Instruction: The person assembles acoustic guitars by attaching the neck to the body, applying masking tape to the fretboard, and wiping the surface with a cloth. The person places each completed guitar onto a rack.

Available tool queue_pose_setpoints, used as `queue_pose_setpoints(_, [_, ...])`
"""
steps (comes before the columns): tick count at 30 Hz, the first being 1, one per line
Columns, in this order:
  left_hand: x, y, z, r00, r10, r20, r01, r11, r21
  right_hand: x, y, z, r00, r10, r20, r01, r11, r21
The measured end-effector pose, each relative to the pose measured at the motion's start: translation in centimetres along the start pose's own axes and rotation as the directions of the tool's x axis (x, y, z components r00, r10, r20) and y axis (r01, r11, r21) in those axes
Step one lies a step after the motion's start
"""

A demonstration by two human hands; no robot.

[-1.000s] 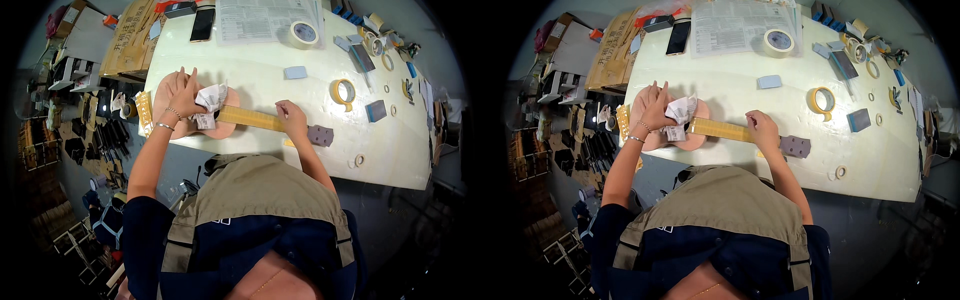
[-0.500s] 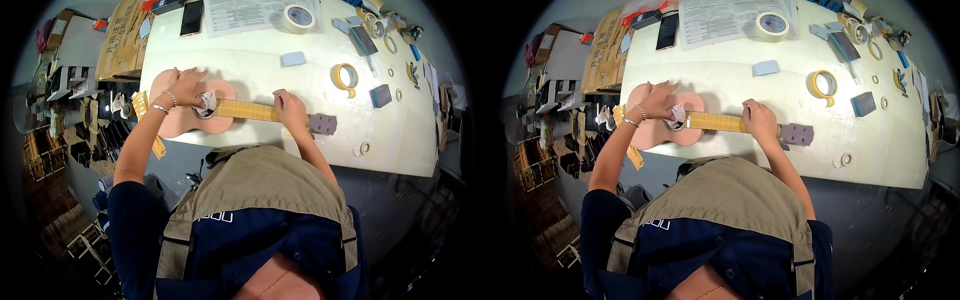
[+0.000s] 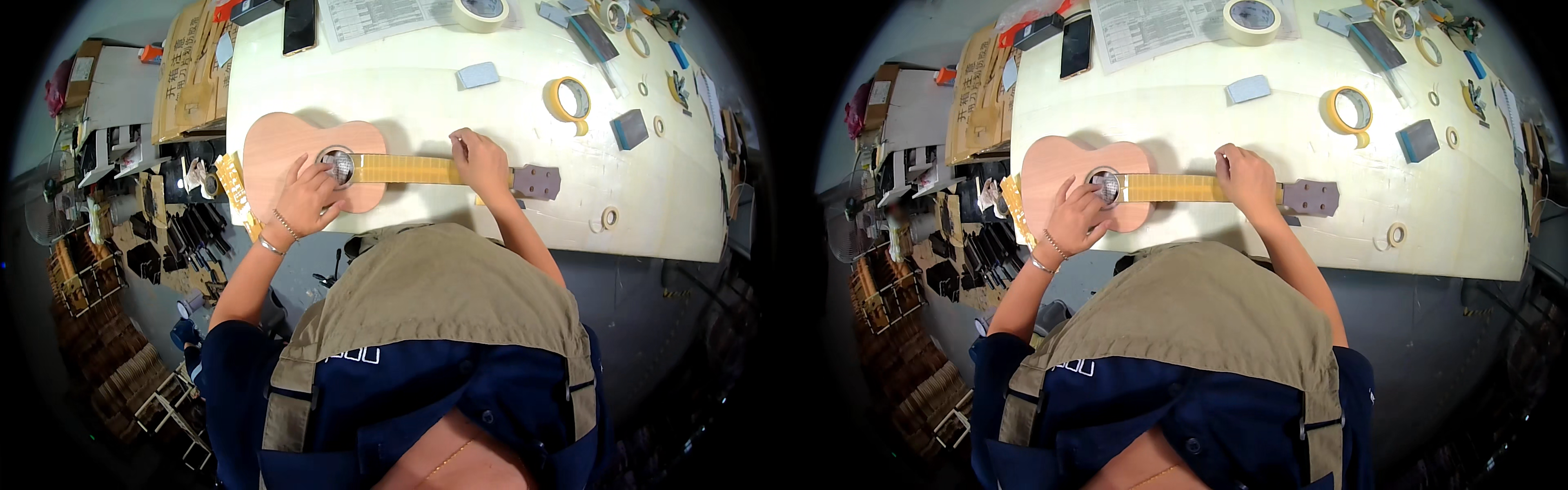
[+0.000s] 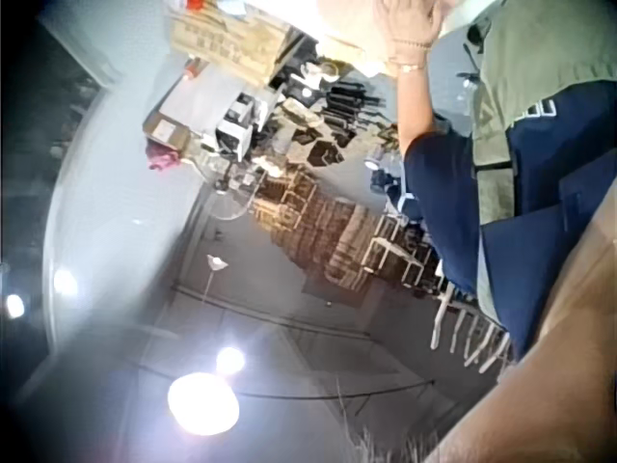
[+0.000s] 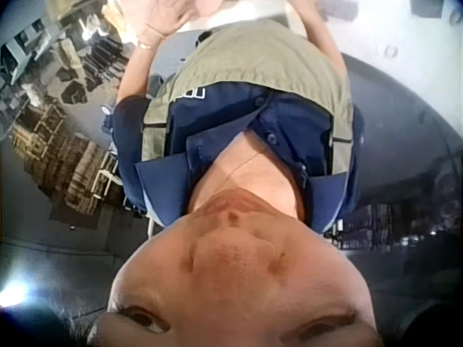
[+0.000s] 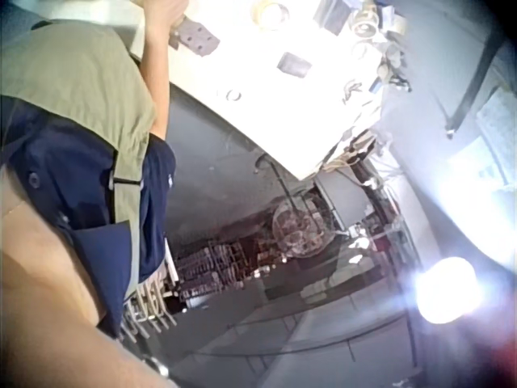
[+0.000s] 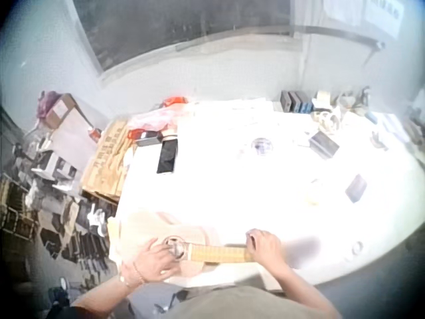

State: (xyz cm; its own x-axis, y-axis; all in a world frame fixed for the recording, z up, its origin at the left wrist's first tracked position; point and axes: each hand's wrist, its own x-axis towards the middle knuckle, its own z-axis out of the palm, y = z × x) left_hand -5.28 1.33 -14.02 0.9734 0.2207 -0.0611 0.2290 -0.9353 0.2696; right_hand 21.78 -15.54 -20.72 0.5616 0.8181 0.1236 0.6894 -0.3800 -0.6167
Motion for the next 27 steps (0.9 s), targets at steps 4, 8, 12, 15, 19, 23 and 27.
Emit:
queue_pose_setpoints(4, [1.0,-0.4,0.0,0.979,-0.198,-0.041,0.18,0.946,-0.271,0.0,0.0,-0.3,1.0,-0.011,-0.007,0.011,1.0,0.009])
queue_pose_setpoints(8, [1.5,-0.4,-0.2,0.954,-0.243,-0.178,0.193,0.947,-0.258,0.0,-0.3,-0.2,0.999,-0.038,-0.033,0.039,0.999,0.012])
queue_pose_setpoints(12, [1.0,0.5,0.6,0.997,-0.007,-0.076,0.012,0.998,0.067,0.1,-0.4,-0.1,1.0,-0.012,-0.001,0.012,1.0,-0.003])
queue_pose_setpoints(15, [1.0,0.1,-0.5,0.975,-0.078,-0.206,0.082,0.997,0.012,-0.3,-0.4,-0.2,0.994,-0.041,-0.103,0.053,0.992,0.115])
queue_pose_setpoints(19, [2.6,0.2,-1.0,0.88,-0.156,-0.448,0.12,0.987,-0.108,-1.7,0.6,-1.2,0.884,-0.192,-0.427,0.288,0.942,0.173])
queue_pose_setpoints(23, [8.5,7.4,0.6,0.952,0.034,-0.304,-0.081,0.986,-0.143,-6.3,1.9,-3.8,0.848,-0.236,-0.475,0.314,0.945,0.089])
queue_pose_setpoints(27, [13.0,6.8,4.2,0.939,-0.055,0.339,0.159,0.944,-0.289,-10.6,8.1,-7.3,0.767,0.035,-0.64,-0.031,0.999,0.018])
